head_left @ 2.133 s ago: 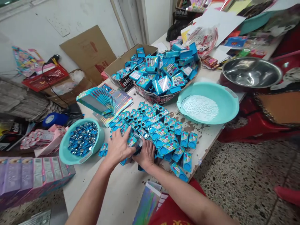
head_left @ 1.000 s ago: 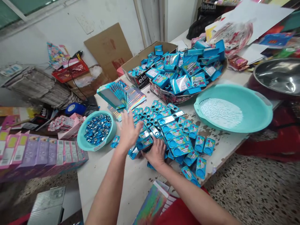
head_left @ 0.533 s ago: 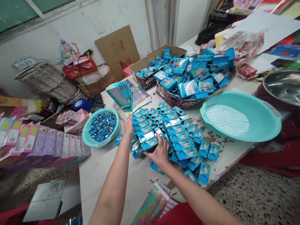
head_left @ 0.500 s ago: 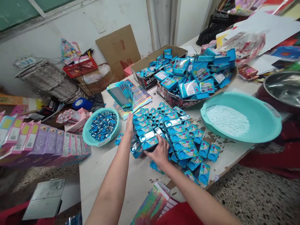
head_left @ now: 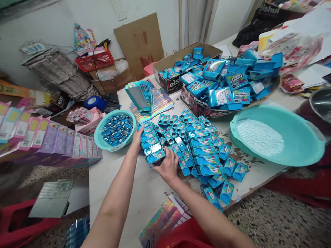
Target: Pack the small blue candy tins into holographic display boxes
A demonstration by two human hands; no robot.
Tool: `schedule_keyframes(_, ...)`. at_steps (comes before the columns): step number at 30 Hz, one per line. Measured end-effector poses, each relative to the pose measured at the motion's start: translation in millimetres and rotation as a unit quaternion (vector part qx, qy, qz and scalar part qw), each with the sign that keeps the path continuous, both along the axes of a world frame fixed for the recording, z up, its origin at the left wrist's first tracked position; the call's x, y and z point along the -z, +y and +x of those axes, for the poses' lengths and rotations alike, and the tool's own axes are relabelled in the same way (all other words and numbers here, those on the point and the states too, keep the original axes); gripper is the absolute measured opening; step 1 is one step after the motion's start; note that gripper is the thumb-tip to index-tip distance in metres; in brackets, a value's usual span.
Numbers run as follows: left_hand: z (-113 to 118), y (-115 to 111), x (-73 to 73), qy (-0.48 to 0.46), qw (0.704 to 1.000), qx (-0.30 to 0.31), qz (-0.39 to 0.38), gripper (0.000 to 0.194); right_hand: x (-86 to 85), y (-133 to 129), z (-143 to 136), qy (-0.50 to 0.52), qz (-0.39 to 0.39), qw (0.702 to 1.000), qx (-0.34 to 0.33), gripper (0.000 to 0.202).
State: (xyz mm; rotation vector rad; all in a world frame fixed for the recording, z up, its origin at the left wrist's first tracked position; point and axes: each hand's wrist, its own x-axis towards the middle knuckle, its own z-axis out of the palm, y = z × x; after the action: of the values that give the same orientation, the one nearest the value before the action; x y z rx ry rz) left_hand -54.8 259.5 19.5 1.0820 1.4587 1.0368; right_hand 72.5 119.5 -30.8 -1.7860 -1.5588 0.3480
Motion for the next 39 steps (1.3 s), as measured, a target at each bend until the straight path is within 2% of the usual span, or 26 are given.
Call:
schedule_keyframes(3,5,-8,-7.9,0.189,0.978,-0.037,0.077,0.075,7.1,2,-1,-0.010,-0.029,1.000,-0.006,0.097)
schedule_keyframes(6,22,-8,-15.3,0.338,0.930,-0.009,0.141,0.078,2.1,-2,8,-0.019,-0.057,0.998,-0.032,0.103)
schedule_keyframes(8,29,-7,-16.3,0.381,0.914,0.031,0.139,0.074,-5.3,-16,19,-0.011,-0.059,0.997,-0.054,0.100)
schedule_keyframes(9,27,-10,-15.9,0.388,0.911,0.028,0.137,0.073,-9.6,-27,26,0.001,-0.052,0.996,-0.071,0.095)
schedule_keyframes(11,15,-32,-13.1,0.385,0.912,-0.031,0.137,0.068,-16.6,-57,42,0.033,-0.026,0.992,-0.121,0.074)
schedule_keyframes(13,-2,-78,-5.5,0.367,0.915,-0.111,0.124,0.058,-17.5,-91,59,0.054,-0.028,0.979,-0.197,0.054)
schedule_keyframes(14,-10,-109,1.4,0.357,0.922,-0.119,0.097,0.052,-14.9,-105,65,0.049,-0.048,0.970,-0.232,0.049)
schedule_keyframes(15,-16,-144,10.4,0.346,0.933,-0.091,0.044,0.047,-10.9,-118,69,0.039,-0.072,0.964,-0.253,0.048)
schedule_keyframes(16,-19,-181,21.2,0.336,0.941,-0.024,-0.028,0.043,-6.2,-127,71,0.019,-0.099,0.958,-0.268,0.050)
schedule_keyframes(17,-20,-216,33.0,0.317,0.940,0.070,-0.104,0.041,-1.5,-133,71,-0.007,-0.126,0.952,-0.277,0.053)
schedule_keyframes(19,-17,-278,55.7,0.263,0.911,0.234,-0.215,0.038,5.6,-138,67,-0.066,-0.161,0.939,-0.296,0.059)
schedule_keyframes(20,-13,-301,64.9,0.253,0.897,0.266,-0.245,0.037,7.4,-139,65,-0.091,-0.169,0.931,-0.311,0.061)
schedule_keyframes(22,-5,-329,76.5,0.261,0.883,0.283,-0.270,0.035,8.7,-139,61,-0.121,-0.168,0.913,-0.351,0.063)
schedule_keyframes(25,-1,-336,78.0,0.286,0.875,0.292,-0.259,0.024,10.3,-138,63,-0.125,-0.188,0.888,-0.401,0.061)
schedule_keyframes(28,-6,-327,70.6,0.297,0.872,0.322,-0.220,0.017,17.7,-136,68,-0.099,-0.274,0.864,-0.411,0.030)
schedule_keyframes(30,-10,-323,66.5,0.311,0.871,0.320,-0.206,0.017,25.2,-134,72,-0.059,-0.313,0.860,-0.399,0.014)
schedule_keyframes(36,-15,-324,63.1,0.389,0.844,0.313,-0.196,0.025,44.4,-136,75,0.017,-0.344,0.865,-0.365,0.016)
schedule_keyframes(39,-6,-314,65.8,0.393,0.856,0.299,-0.151,0.031,49.6,-138,75,0.031,-0.329,0.875,-0.353,0.015)
